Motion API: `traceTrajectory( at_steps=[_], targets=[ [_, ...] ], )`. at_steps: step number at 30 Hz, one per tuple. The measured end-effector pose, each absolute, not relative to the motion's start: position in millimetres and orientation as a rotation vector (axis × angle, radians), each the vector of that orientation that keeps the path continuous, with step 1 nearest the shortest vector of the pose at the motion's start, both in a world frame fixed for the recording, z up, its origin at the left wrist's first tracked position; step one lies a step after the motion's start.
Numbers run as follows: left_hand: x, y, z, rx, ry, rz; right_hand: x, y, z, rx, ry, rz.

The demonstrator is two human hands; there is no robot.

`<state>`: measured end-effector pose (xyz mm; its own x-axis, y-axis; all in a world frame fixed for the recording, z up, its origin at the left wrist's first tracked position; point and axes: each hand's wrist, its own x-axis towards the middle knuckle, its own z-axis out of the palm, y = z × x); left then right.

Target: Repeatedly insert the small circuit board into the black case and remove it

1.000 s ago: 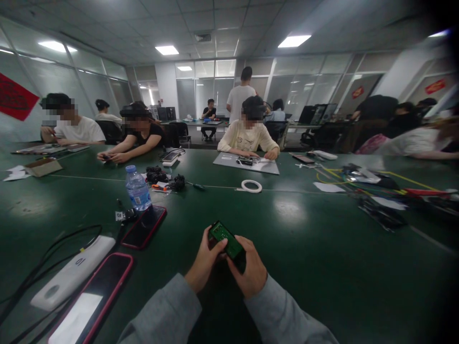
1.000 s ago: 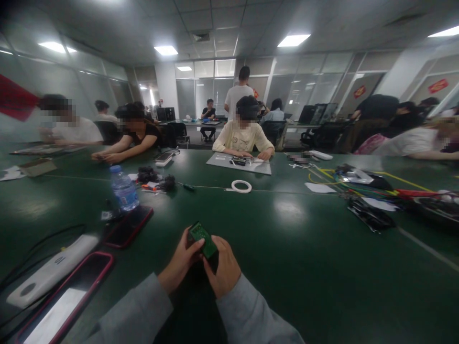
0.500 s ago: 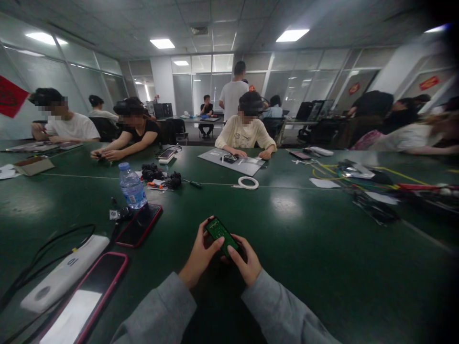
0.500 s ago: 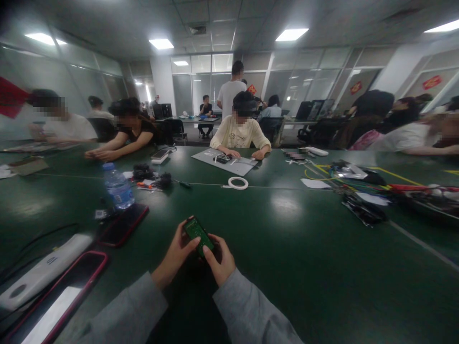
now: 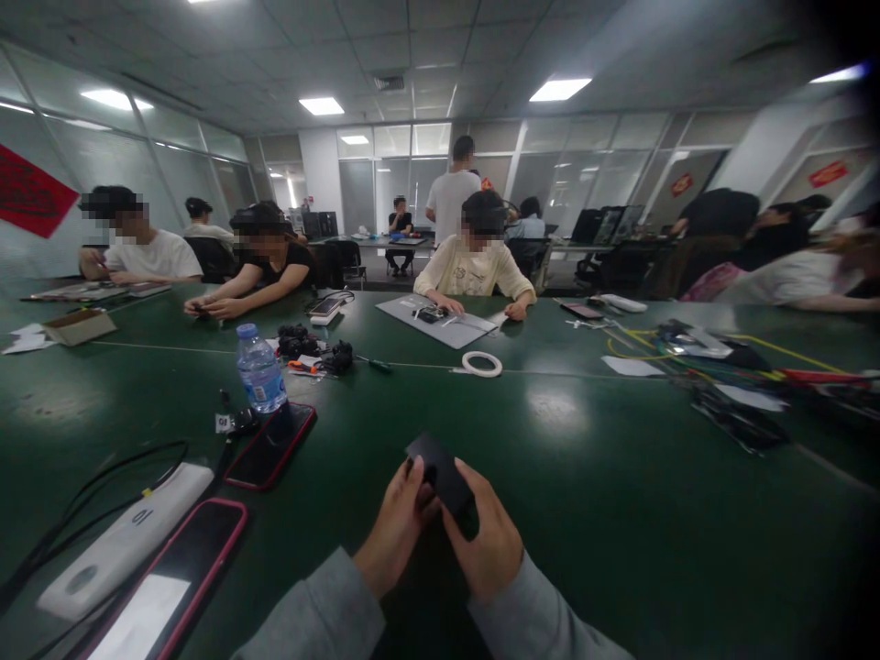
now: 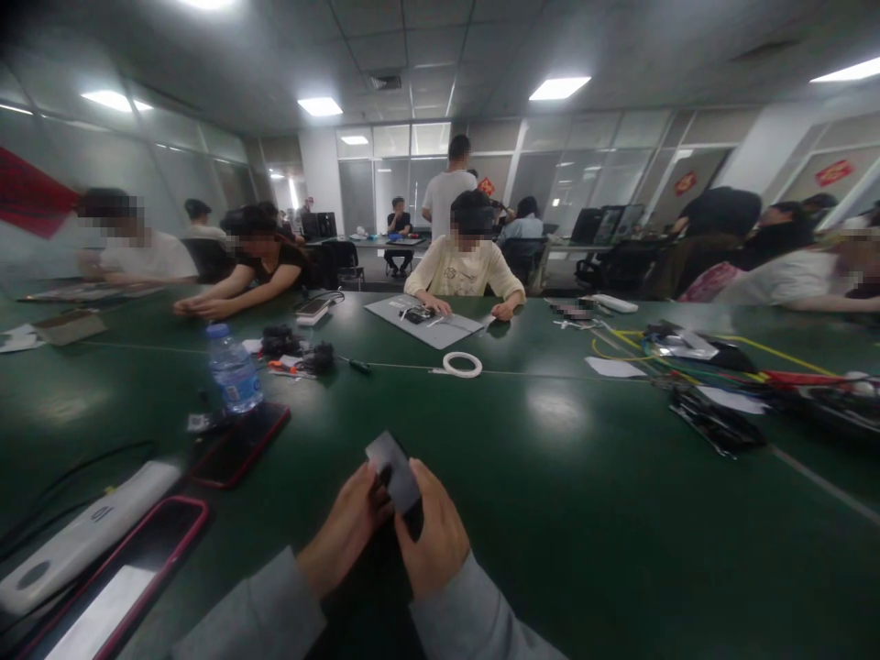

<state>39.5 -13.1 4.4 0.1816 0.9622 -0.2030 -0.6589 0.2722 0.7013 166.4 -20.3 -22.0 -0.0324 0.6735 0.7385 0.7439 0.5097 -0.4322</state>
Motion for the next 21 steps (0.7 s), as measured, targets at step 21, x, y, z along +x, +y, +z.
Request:
traceTrajectory(
  at_steps=[21],
  targets=[
    [20.8, -0.2, -1.3, 0.300, 0.659, 1.233, 150.3, -38.6, -15.2, -0.928, -2.174, -0.086]
  ],
)
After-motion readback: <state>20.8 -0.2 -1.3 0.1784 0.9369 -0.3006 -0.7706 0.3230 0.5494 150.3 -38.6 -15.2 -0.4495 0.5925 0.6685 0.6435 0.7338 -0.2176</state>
